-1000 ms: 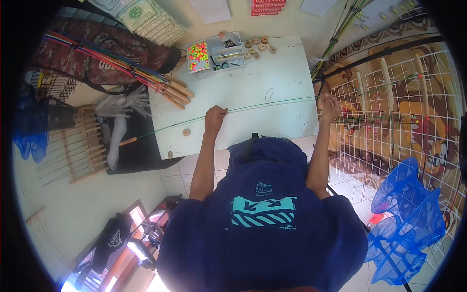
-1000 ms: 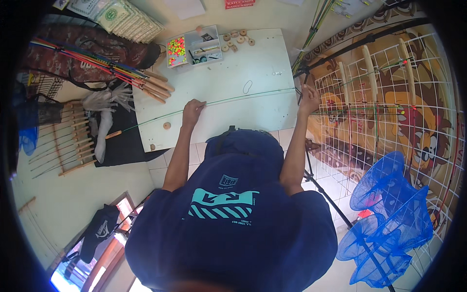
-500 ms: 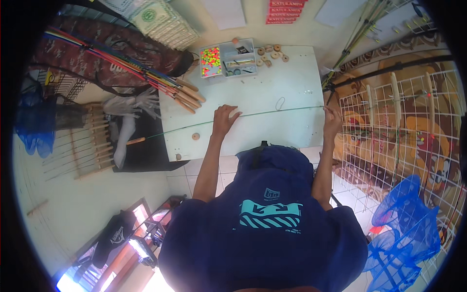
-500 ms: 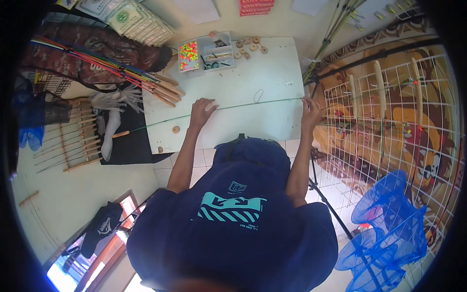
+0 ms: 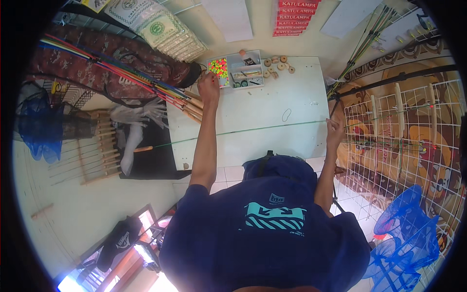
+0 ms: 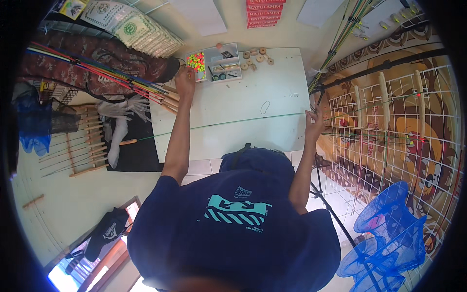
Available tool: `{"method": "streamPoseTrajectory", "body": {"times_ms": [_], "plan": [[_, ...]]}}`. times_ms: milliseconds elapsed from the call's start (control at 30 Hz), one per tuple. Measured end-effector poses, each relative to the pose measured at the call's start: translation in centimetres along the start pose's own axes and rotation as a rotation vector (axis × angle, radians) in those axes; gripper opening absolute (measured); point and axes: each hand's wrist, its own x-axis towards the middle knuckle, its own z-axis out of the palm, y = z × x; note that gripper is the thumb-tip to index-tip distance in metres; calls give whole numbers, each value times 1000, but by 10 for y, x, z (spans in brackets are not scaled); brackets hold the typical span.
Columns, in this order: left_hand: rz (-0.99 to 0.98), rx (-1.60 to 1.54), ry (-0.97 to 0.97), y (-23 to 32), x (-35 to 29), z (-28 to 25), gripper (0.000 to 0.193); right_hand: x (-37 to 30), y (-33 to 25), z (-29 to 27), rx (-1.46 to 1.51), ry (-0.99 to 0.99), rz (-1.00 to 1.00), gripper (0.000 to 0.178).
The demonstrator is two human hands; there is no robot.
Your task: Assembling and securing a float and stoppers onto a fishing line.
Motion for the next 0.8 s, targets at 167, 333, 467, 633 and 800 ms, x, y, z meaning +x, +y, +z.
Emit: {"method": "streamPoseTrajectory", "body": {"times_ms": [167, 333, 467, 633, 800], "plan": [[-100, 130, -154, -15, 14, 22, 16, 0, -13, -8, -126, 60, 43, 26], [-115, 130, -126, -19, 13, 35, 15, -3, -21, -10, -56, 59, 8, 13], [-158, 157, -101, -25, 16, 39, 13, -4, -26, -8, -29, 51, -58, 11], [-227, 126, -129, -12, 24, 43, 17, -5, -16, -13, -69, 41, 2, 10], [-135, 166, -57, -24, 31, 48, 12, -6, -22, -18, -41, 23, -45, 10]]}}
